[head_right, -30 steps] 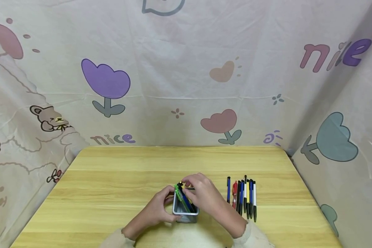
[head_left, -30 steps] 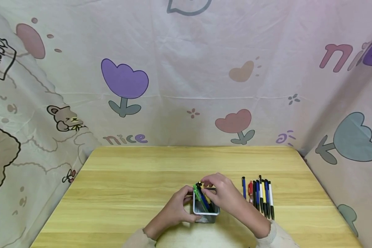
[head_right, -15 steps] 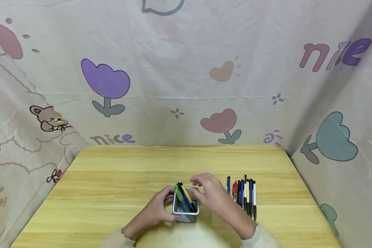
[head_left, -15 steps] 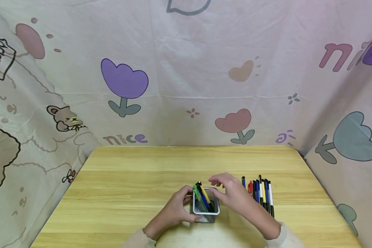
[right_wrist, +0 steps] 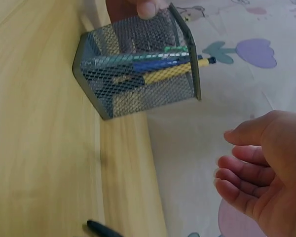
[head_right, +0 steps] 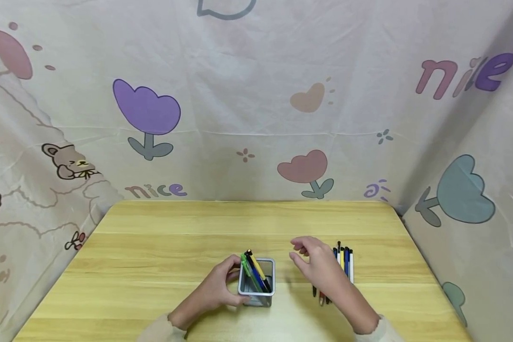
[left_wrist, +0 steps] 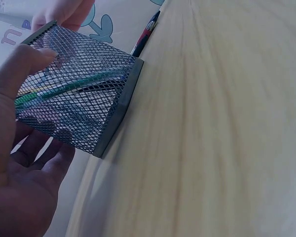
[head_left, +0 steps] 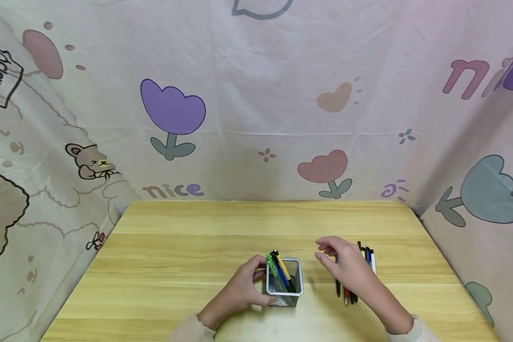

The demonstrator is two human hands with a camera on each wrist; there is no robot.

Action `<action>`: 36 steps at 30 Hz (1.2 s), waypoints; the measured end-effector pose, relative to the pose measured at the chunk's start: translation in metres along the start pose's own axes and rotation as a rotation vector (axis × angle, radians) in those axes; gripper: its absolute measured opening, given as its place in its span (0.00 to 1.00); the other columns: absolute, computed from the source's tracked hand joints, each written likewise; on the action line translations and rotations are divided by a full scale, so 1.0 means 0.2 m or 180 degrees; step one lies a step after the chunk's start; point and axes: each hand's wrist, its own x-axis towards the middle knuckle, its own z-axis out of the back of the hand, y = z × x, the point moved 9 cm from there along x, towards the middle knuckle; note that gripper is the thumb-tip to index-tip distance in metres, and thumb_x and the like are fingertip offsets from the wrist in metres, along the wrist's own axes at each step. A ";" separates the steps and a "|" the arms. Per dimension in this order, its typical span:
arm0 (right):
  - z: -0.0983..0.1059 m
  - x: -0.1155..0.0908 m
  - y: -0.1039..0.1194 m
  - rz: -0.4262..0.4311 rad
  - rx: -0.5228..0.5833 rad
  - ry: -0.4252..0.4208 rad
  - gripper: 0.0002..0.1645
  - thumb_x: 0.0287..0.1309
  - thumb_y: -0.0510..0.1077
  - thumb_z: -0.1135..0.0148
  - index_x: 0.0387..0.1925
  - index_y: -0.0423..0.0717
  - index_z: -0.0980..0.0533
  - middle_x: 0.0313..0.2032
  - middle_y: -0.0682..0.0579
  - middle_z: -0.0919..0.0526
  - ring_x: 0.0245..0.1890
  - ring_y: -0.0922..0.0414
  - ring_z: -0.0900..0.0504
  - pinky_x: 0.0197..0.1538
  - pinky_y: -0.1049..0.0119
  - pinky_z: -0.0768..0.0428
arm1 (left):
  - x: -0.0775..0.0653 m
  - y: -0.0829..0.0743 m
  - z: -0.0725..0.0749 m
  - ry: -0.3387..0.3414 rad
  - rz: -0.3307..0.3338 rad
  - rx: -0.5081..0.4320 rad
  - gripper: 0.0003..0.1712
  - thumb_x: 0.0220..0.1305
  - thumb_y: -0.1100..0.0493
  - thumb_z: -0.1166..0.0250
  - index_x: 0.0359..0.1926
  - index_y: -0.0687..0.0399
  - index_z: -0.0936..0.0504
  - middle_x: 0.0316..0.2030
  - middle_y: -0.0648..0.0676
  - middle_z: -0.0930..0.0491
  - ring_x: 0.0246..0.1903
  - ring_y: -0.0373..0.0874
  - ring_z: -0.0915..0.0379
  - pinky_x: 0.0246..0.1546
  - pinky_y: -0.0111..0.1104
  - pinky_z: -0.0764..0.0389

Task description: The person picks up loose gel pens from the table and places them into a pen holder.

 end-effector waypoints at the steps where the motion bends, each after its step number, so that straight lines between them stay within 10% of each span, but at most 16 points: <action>1: 0.01 -0.01 -0.01 -0.0012 -0.0006 -0.0030 0.16 0.56 0.38 0.24 0.47 0.43 0.15 0.36 0.56 0.12 0.35 0.62 0.15 0.39 0.65 0.10 | 0.00 0.00 0.00 0.0002 0.0000 0.0000 0.42 0.44 0.65 0.18 0.61 0.57 0.28 0.62 0.58 0.24 0.66 0.55 0.24 0.71 0.30 0.24; 19: 0.08 -0.10 -0.33 -0.0850 -0.0167 0.0137 0.17 0.62 0.38 0.30 0.50 0.33 0.18 0.35 0.49 0.12 0.34 0.58 0.14 0.35 0.68 0.12 | -0.01 0.02 0.00 -0.0022 -0.0003 0.0023 0.41 0.44 0.65 0.17 0.60 0.56 0.27 0.62 0.58 0.24 0.66 0.55 0.24 0.71 0.30 0.25; 36: 0.17 -0.22 -0.63 -0.1424 -0.0494 0.0083 0.21 0.62 0.38 0.37 0.52 0.25 0.21 0.44 0.30 0.13 0.41 0.37 0.12 0.42 0.45 0.09 | -0.01 0.01 0.00 -0.0017 -0.0071 0.0031 0.41 0.44 0.66 0.17 0.60 0.56 0.27 0.61 0.57 0.23 0.66 0.54 0.24 0.71 0.31 0.24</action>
